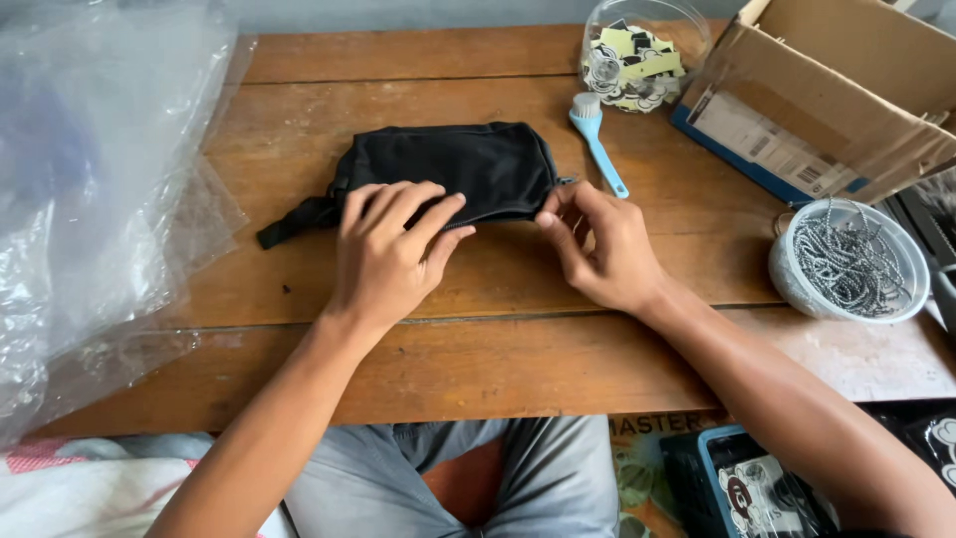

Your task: The person places a black bag into a clear plastic bag, seals it, and brushes the surface with a feather duster. They then retrieve another black bag, open it, and brush its interior and exterior with a small blue brush.

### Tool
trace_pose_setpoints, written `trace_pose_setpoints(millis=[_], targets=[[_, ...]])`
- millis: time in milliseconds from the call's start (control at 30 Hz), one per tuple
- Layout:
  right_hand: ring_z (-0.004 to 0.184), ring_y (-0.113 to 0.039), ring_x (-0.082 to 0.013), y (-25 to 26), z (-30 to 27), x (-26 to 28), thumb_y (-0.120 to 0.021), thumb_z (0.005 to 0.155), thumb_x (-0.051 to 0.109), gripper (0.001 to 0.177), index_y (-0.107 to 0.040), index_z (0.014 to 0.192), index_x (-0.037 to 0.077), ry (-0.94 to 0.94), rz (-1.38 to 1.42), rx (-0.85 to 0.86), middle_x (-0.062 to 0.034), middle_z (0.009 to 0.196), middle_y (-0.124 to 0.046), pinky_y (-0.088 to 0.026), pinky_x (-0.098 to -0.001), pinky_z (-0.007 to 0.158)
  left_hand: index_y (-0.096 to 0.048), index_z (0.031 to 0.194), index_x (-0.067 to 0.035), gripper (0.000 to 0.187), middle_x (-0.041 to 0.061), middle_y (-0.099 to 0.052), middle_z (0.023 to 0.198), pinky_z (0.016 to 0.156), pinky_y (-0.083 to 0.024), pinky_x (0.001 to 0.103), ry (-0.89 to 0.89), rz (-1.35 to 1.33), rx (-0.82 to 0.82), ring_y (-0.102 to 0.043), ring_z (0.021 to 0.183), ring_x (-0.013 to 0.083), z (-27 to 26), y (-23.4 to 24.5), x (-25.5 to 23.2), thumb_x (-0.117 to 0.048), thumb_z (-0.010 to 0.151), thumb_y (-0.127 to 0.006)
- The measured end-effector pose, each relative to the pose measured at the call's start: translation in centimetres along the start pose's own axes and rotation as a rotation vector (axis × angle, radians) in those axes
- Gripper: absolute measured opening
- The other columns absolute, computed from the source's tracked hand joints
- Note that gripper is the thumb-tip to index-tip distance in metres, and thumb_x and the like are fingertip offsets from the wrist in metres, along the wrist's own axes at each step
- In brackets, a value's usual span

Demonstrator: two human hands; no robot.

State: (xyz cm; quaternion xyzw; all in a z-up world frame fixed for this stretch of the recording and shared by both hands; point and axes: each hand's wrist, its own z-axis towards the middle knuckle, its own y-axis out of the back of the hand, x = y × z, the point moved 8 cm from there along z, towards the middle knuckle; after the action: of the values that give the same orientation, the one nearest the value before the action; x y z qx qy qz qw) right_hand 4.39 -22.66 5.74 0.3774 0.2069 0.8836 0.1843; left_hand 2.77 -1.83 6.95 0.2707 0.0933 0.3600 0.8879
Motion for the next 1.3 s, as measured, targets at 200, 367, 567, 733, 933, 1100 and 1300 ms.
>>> trace_pose_setpoints(millis=[200,367,567,733,933,1100,1300], targets=[[0.059,-0.067,-0.0289,1.7,0.6,-2.1,-0.073,0.099,0.006,0.007,-0.066,0.1,0.002,-0.081,-0.132,-0.061,-0.0132,0.074,-0.068,-0.053,-0.0345,0.051,-0.076,0.094,-0.014,0.011,-0.001,-0.054,0.08,0.072,-0.047,0.037,-0.008,-0.044,-0.065,-0.057,0.075,0.0223,-0.2,0.9,0.2,-0.024,0.099,-0.076],[0.06,-0.066,-0.0297,1.9,0.7,-2.5,-0.072,0.099,0.007,0.009,-0.063,0.101,0.004,-0.064,-0.187,-0.134,-0.0119,0.074,-0.067,-0.053,-0.0364,0.051,-0.071,0.088,-0.014,0.019,-0.001,-0.051,0.079,0.062,-0.045,0.036,0.029,-0.035,0.01,-0.057,0.072,0.0231,1.2,0.0,-1.1,-0.023,0.105,-0.065],[0.08,-0.063,-0.0274,1.6,-0.1,3.5,-0.069,0.095,0.013,0.014,-0.065,0.109,0.01,0.352,-0.44,-0.216,-0.009,0.102,-0.061,-0.054,-0.0385,0.068,-0.069,0.084,-0.011,0.027,0.004,-0.055,0.075,0.058,-0.051,0.036,0.161,-0.157,0.064,-0.064,0.07,0.0278,4.1,-0.7,-1.2,-0.021,0.107,-0.06],[0.107,-0.061,-0.0317,-0.5,-0.9,7.0,-0.069,0.096,0.038,0.028,-0.071,0.107,0.012,0.597,-0.63,-0.158,-0.0103,0.112,-0.066,-0.044,-0.0437,0.089,-0.064,0.088,-0.013,0.025,0.004,-0.053,0.077,0.057,-0.053,0.04,0.118,-0.118,0.111,-0.064,0.066,0.0324,8.0,-0.5,-1.3,-0.025,0.109,-0.055],[0.096,-0.063,-0.0255,-2.2,-0.8,5.7,-0.056,0.105,0.05,0.04,-0.064,0.098,0.012,0.552,-0.632,0.139,-0.0042,0.115,-0.07,-0.038,-0.0517,0.092,-0.063,0.086,-0.01,0.025,0.004,-0.057,0.081,0.039,-0.041,0.049,0.115,0.204,0.084,-0.064,0.058,0.0339,10.5,-0.3,2.2,-0.021,0.105,-0.074],[0.068,-0.057,-0.0248,-3.3,-0.9,4.8,-0.055,0.108,0.033,0.031,-0.059,0.081,0.017,0.54,-0.75,0.139,-0.0004,0.074,-0.057,-0.037,-0.0445,0.075,-0.071,0.089,-0.003,0.019,0.007,-0.062,0.076,0.034,-0.042,0.029,0.003,0.057,0.198,-0.055,0.046,0.0156,10.3,-1.9,0.2,-0.016,0.103,-0.075],[0.073,-0.064,-0.022,-5.5,1.6,2.7,-0.065,0.073,0.017,0.021,-0.055,0.091,0.014,0.365,-0.834,0.172,0.0004,0.079,-0.055,-0.049,-0.0366,0.05,-0.061,0.091,-0.021,0.021,0.004,-0.056,0.082,0.06,-0.059,0.051,0.086,0.058,0.269,-0.071,0.073,0.0378,9.4,-3.2,0.5,-0.036,0.104,-0.056]])
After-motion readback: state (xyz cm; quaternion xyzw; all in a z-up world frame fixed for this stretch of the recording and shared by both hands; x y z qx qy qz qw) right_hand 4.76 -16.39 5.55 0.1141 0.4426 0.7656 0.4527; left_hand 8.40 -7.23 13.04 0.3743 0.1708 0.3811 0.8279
